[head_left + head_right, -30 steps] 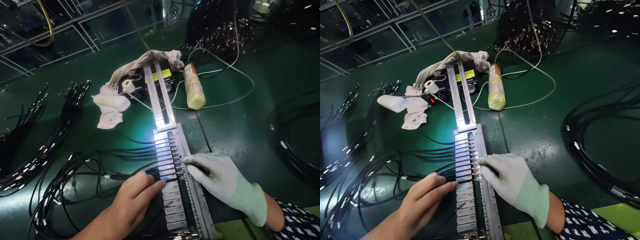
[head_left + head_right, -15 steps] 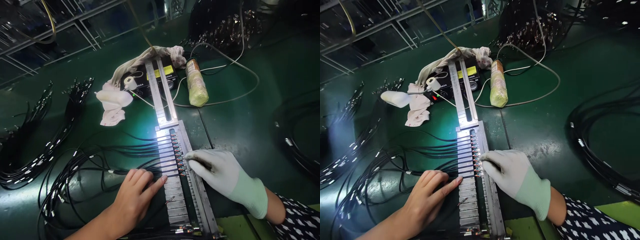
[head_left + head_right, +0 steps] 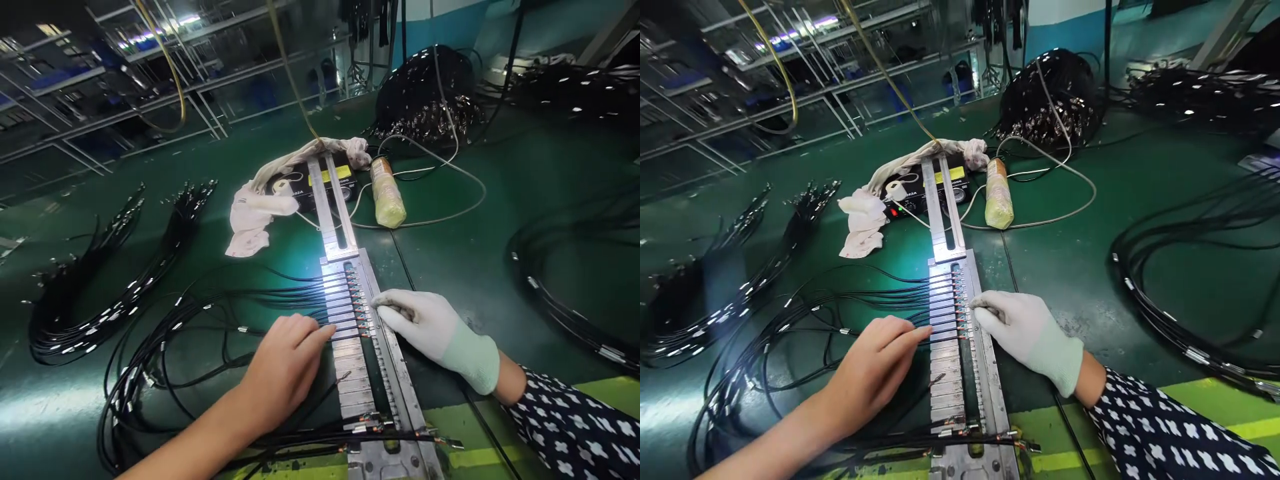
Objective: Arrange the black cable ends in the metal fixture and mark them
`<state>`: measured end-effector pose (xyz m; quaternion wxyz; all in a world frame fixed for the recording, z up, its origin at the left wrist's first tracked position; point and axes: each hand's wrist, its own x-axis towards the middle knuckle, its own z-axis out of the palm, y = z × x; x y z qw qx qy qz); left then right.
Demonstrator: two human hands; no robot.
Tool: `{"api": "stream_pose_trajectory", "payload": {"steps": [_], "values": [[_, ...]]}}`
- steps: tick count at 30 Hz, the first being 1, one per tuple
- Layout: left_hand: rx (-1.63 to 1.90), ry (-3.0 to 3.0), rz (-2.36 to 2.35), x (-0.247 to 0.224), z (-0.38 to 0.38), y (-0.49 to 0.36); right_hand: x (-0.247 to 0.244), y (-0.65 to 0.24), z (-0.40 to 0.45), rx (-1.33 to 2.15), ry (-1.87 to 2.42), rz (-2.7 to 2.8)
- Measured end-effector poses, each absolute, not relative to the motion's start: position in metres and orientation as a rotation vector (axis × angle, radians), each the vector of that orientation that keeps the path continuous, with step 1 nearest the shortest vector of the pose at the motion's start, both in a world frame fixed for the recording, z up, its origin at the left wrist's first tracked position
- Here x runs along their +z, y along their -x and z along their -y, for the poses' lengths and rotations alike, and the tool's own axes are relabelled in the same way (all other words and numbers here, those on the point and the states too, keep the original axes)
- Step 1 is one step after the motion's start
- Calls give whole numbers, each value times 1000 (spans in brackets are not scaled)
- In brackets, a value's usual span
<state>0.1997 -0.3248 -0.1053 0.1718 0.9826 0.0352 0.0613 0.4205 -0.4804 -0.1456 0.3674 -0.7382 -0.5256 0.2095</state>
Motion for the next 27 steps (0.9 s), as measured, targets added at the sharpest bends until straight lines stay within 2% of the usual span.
{"api": "stream_pose_trajectory", "payload": {"steps": [4, 7, 11, 14, 17, 21, 22, 23, 24, 26, 27], "values": [[129, -2613, -334, -88, 314, -138, -147, -421, 481, 570, 1936, 1346], [-109, -2671, -435, -80, 309, -99, -152, -421, 480, 603, 2005, 1335], [-337, -2649, -600, -84, 310, -78, -159, -423, 481, 640, 2068, 1323], [-304, -2580, -640, -87, 308, -76, -160, -424, 482, 632, 2072, 1332], [55, -2582, -690, -72, 301, -77, -160, -423, 482, 617, 2059, 1343], [1119, -2407, -925, -36, 302, -96, -161, -422, 481, 596, 2033, 1373], [1265, -2371, -902, -33, 307, -107, -161, -422, 481, 590, 2027, 1377], [1260, -2387, -834, -34, 314, -119, -162, -422, 481, 589, 2021, 1380], [1105, -2464, -737, -40, 323, -133, -162, -422, 482, 592, 2014, 1377], [568, -2574, -445, -64, 340, -161, -161, -422, 483, 592, 1986, 1340], [413, -2601, -355, -79, 348, -172, -160, -422, 484, 582, 1964, 1312]]}}
